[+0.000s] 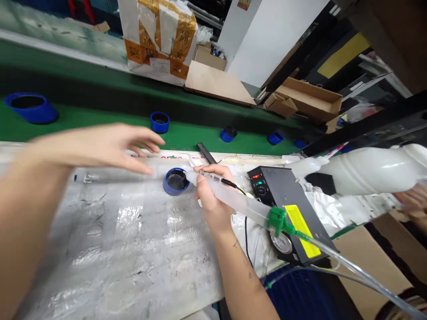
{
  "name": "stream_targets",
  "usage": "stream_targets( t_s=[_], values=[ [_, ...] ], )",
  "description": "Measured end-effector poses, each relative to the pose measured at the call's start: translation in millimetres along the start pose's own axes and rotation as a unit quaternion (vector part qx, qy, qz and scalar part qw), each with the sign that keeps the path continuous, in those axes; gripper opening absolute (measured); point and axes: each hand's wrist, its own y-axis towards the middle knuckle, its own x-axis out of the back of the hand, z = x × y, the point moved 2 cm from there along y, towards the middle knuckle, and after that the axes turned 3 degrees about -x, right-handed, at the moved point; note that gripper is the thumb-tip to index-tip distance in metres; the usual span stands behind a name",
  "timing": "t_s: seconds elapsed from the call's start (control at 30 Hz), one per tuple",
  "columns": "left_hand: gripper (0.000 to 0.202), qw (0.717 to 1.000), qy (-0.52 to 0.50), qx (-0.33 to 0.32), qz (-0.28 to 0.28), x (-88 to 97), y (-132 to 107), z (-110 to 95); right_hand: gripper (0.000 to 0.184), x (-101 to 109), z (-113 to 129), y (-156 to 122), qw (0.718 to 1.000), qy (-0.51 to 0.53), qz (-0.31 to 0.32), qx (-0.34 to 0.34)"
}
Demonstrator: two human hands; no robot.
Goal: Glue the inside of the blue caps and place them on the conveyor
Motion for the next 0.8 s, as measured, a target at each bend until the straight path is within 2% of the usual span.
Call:
stream_targets(
  t_s=[0.07, 0.1, 0.17, 0.23, 0.3, 0.4, 0.8],
  values=[
    [0.092, 0.997, -0.003, -0.023, 0.069, -24.8, 16, -5, 0.008, 1, 0, 1, 1.0, -0.006, -0.005, -0.002],
    [0.094, 0.995, -0.015, -0.041, 0.09, -38.9, 22, -7, 0.008, 1, 0, 1, 1.0, -0.008, -0.008, -0.001],
    [0.086, 0.991, -0.043, -0.078, 0.096, -62.1, 30, -7, 0.009, 2, 0, 2, 1.0, -0.011, -0.011, -0.006],
    [0.071, 0.99, -0.058, -0.091, 0.091, -74.5, 32, -5, 0.009, 3, 0, 2, 1.0, -0.013, -0.01, -0.015],
    [0.062, 0.992, -0.062, -0.081, 0.078, -76.8, 30, -4, 0.008, 3, 1, 1, 1.0, -0.019, -0.005, -0.021],
    [0.06, 0.994, -0.064, -0.066, 0.06, -73.0, 26, -2, 0.008, 3, 2, 0, 1.0, -0.027, 0.007, -0.014],
    [0.053, 0.993, -0.044, -0.097, 0.051, -74.2, 24, -3, 0.01, -1, 6, -3, 1.0, -0.012, 0.016, 0.013]
  ],
)
